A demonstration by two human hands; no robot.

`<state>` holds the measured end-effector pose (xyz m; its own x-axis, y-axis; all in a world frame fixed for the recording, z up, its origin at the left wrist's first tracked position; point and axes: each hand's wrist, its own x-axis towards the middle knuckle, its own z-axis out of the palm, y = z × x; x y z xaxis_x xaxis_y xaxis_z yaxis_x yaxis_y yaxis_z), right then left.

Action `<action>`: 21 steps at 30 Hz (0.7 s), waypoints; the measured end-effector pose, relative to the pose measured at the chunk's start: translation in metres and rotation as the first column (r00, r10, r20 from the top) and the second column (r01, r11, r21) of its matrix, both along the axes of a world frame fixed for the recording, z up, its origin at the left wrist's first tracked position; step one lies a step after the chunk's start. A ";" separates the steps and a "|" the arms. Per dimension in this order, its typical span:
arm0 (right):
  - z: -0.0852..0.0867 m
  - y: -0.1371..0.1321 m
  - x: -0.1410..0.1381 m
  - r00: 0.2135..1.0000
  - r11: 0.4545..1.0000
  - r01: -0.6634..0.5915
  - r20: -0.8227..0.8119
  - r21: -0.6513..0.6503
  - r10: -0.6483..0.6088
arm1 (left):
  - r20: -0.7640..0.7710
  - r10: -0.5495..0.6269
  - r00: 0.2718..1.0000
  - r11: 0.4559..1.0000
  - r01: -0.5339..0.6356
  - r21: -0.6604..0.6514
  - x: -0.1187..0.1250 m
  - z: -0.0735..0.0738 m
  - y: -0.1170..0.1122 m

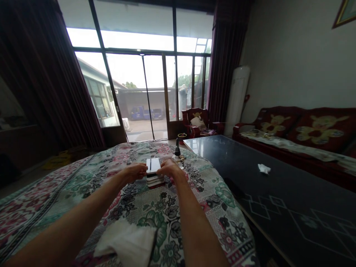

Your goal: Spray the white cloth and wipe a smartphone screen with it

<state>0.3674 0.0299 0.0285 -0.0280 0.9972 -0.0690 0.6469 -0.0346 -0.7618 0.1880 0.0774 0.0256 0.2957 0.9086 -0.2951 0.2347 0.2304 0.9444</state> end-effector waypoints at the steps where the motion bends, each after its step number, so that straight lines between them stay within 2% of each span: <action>1: -0.002 0.002 0.000 1.000 1.000 -0.007 0.000 -0.001 0.007 | -0.006 -0.012 1.000 1.000 0.012 0.005 -0.001 0.000 -0.001; 8: -0.010 0.007 0.003 1.000 1.000 -0.017 0.015 -0.007 0.017 | -0.036 -0.077 0.996 0.996 0.079 0.051 -0.002 0.001 -0.001; 13: -0.010 0.006 0.010 0.999 0.999 -0.039 -0.012 -0.028 0.039 | -0.016 0.035 0.999 0.992 -0.033 0.119 -0.005 -0.011 0.001; 17: -0.013 0.003 0.009 0.997 0.997 0.031 -0.069 -0.074 -0.036 | -0.026 0.139 0.990 0.984 -0.136 0.114 -0.008 -0.024 0.004; 19: -0.014 0.000 0.005 0.993 0.994 0.064 -0.093 -0.093 -0.072 | -0.036 0.138 0.990 0.988 -0.135 0.082 -0.008 -0.027 0.007; 21: -0.014 -0.003 0.001 0.985 0.990 0.090 -0.136 -0.106 -0.104 | -0.027 0.086 0.996 0.996 -0.085 0.038 -0.007 -0.028 0.009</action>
<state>0.3683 0.0268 0.0145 0.0520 0.9841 -0.1701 0.5233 -0.1719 -0.8346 0.1811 0.0867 -0.0022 0.2081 0.9407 -0.2679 0.2427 0.2157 0.9458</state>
